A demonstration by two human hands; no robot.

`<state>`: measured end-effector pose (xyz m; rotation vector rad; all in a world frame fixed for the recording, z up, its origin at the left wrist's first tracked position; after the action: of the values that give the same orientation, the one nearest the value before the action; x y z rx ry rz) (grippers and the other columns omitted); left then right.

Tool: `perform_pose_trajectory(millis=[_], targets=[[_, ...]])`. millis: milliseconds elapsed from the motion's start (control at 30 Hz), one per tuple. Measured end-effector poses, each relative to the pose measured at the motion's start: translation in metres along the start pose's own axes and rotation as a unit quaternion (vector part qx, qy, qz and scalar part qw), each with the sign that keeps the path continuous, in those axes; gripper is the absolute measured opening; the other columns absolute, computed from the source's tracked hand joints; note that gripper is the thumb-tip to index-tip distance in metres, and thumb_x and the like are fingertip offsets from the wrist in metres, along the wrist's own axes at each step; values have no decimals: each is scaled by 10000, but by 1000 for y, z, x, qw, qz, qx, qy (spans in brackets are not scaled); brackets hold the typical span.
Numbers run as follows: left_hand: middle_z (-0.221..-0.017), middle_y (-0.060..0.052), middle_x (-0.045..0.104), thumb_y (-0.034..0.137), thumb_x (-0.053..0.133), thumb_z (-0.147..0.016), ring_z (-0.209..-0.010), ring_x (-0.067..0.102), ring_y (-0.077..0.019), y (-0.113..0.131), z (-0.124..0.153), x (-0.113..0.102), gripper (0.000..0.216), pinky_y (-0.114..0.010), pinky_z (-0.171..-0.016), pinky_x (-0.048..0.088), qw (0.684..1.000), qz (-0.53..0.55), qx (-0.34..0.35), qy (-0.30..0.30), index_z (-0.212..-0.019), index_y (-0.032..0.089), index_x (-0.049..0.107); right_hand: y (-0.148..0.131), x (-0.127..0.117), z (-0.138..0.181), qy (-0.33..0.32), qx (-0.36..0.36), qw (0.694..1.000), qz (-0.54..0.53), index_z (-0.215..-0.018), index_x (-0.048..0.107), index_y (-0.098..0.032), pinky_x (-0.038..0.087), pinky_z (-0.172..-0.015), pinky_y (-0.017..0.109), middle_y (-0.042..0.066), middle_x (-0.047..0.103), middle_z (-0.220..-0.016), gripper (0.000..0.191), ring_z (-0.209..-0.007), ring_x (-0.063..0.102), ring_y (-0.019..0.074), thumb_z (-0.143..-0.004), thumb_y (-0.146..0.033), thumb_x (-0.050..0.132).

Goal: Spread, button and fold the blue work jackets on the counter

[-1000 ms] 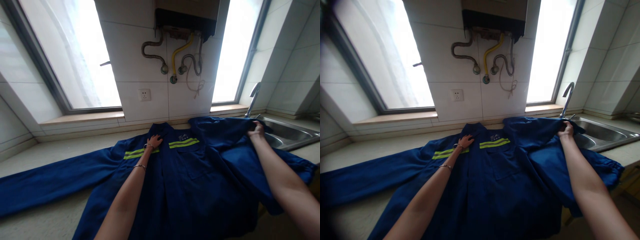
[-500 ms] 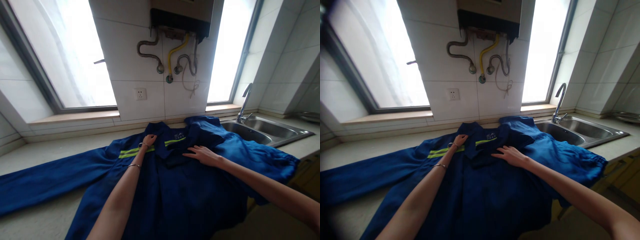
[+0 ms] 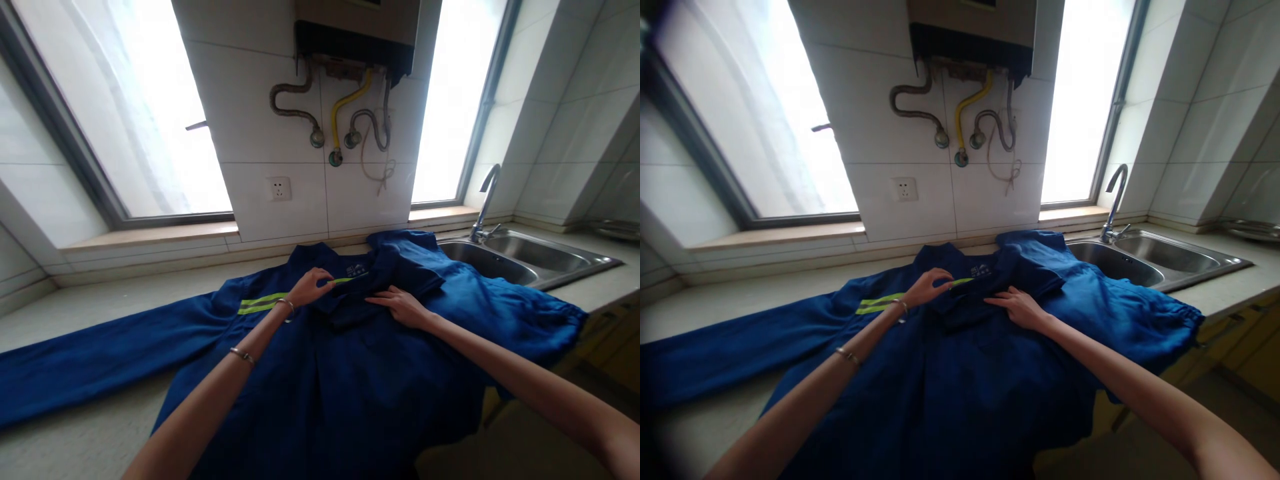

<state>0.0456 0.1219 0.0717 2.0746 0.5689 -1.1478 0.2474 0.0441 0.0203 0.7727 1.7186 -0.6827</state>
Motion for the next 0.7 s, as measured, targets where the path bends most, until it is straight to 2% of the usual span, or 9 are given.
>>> perform_pose_trajectory(millis=[100, 200, 333, 400, 533, 633, 700], targets=[[-1119, -56, 642, 602, 493, -863, -1019, 604, -220, 42, 26, 16, 440, -307, -912, 474, 993, -42, 51, -100, -1034, 264, 716, 1, 1, 0, 4, 1, 1000, 2, -1416, 450, -399, 439, -960, 358, -35, 541, -1384, 742, -1076, 516, 212, -777, -23, 413], [-1179, -79, 609, 589, 567, -819, -1073, 579, -251, 52, 51, 26, 487, -324, -898, 480, 985, -77, 64, -139, -1176, 272, 659, 1, -1, 1, -9, 1, 1000, 19, -1412, 455, -392, 432, -958, 350, -26, 524, -1402, 766, -1082, 515, 207, -753, -4, 413], [-1225, -76, 619, 328, 514, -883, -1112, 573, -220, 43, 66, 24, 373, -324, -986, 435, 992, -18, 71, -105, -1214, 212, 641, -12, -12, 1, -61, -11, 995, 71, -1425, 448, -361, 452, -894, 375, 24, 546, -1378, 723, -1047, 546, 236, -768, -58, 459], [-1180, -64, 662, 280, 512, -876, -1079, 599, -213, 30, 66, 22, 348, -323, -987, 432, 996, 31, 47, -76, -1176, 196, 668, -27, -21, -2, -75, -9, 992, 96, -1396, 503, -328, 457, -869, 394, 70, 542, -1375, 669, -1062, 556, 273, -759, -124, 526], [-1004, -44, 724, 386, 512, -879, -909, 642, -209, -4, 64, 17, 337, -309, -845, 482, 989, 139, -40, -6, -1044, 180, 721, -84, -35, -17, -39, -59, 994, 88, -1342, 569, -245, 442, -909, 406, 118, 532, -1370, 539, -1121, 550, 293, -803, -267, 575], [-850, -33, 719, 459, 525, -850, -793, 625, -196, -21, 65, 16, 370, -290, -745, 477, 978, 187, -85, 37, -880, 154, 731, -121, -23, -35, -40, -106, 991, 74, -1290, 595, -185, 450, -900, 372, 126, 621, -1225, 500, -1083, 569, 272, -803, -298, 615], [-825, -28, 714, 462, 546, -825, -772, 620, -190, -27, 67, 16, 364, -286, -728, 472, 971, 204, -111, 60, -856, 146, 724, -130, -11, -48, -45, -105, 990, 81, -1205, 635, -150, 464, -867, 355, 129, 657, -1112, 443, -1029, 587, 266, -783, -282, 651]])
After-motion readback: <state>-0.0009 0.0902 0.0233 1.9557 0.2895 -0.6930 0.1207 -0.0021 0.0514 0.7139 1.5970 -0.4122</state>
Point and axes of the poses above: each hand's wrist, its own z-axis away from the middle knuckle, its own x-axis out of the palm, y = z × x, the point moved 10 cm from there along -z, towards the middle knuckle
